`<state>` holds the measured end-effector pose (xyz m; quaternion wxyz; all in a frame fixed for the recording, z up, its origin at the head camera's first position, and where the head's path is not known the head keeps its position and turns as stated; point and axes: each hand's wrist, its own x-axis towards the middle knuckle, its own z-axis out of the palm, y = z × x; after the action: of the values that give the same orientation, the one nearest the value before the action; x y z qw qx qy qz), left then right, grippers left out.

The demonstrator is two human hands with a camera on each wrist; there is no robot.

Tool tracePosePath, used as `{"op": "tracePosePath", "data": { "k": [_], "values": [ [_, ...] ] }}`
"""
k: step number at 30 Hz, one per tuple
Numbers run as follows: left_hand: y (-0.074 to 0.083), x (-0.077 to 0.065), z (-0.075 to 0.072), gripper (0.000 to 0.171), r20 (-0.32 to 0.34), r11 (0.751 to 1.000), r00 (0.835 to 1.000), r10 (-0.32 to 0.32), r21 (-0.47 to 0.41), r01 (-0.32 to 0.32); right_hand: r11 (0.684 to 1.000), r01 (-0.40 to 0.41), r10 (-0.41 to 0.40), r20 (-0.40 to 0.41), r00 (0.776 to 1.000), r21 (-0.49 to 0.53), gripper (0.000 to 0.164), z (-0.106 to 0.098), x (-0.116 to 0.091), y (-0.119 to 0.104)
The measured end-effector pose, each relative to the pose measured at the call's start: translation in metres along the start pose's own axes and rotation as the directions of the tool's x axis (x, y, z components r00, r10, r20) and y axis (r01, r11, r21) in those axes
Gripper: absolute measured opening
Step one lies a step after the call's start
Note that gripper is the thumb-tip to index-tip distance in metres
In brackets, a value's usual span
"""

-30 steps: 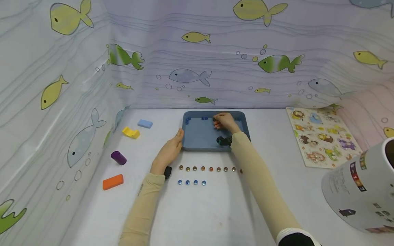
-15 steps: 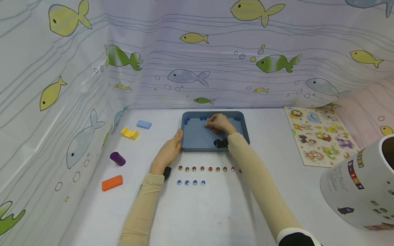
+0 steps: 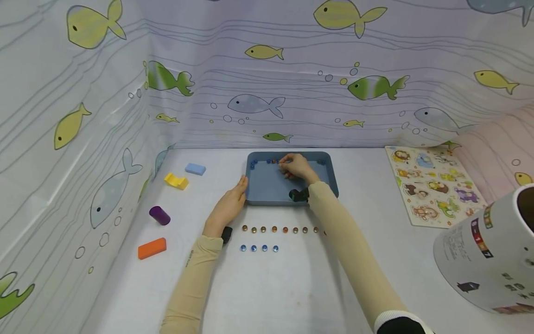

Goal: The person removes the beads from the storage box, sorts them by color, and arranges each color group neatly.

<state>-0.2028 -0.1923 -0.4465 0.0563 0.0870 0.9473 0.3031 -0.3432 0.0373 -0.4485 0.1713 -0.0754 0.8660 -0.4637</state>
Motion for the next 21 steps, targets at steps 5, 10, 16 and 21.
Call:
{"op": "tracePosePath", "data": {
  "k": [5, 10, 16, 21],
  "values": [
    [0.0, 0.0, -0.001, 0.052, -0.003, 1.0, 1.0, -0.004, -0.012, 0.004, 0.996, 0.028, -0.029, 0.012, 0.999, 0.084, 0.029, 0.014, 0.007, -0.011],
    [0.004, 0.0, 0.0, 0.052, 0.007, 1.0, 1.0, 0.001, -0.017, -0.001, 0.991, 0.004, -0.005, 0.013, 1.0, 0.136, 0.033, 0.023, 0.011, -0.014],
    [0.005, 0.001, -0.002, 0.052, -0.004, 1.0, 1.0, 0.009, -0.007, -0.009, 0.983, -0.054, 0.056, -0.007, 0.998, 0.178, 0.029, 0.023, 0.012, -0.015],
    [0.002, -0.001, -0.003, 0.051, -0.013, 1.0, 1.0, 0.008, -0.009, -0.009, 0.997, -0.046, 0.044, 0.037, 0.998, 0.054, 0.02, 0.022, 0.01, -0.017]
  ]
}}
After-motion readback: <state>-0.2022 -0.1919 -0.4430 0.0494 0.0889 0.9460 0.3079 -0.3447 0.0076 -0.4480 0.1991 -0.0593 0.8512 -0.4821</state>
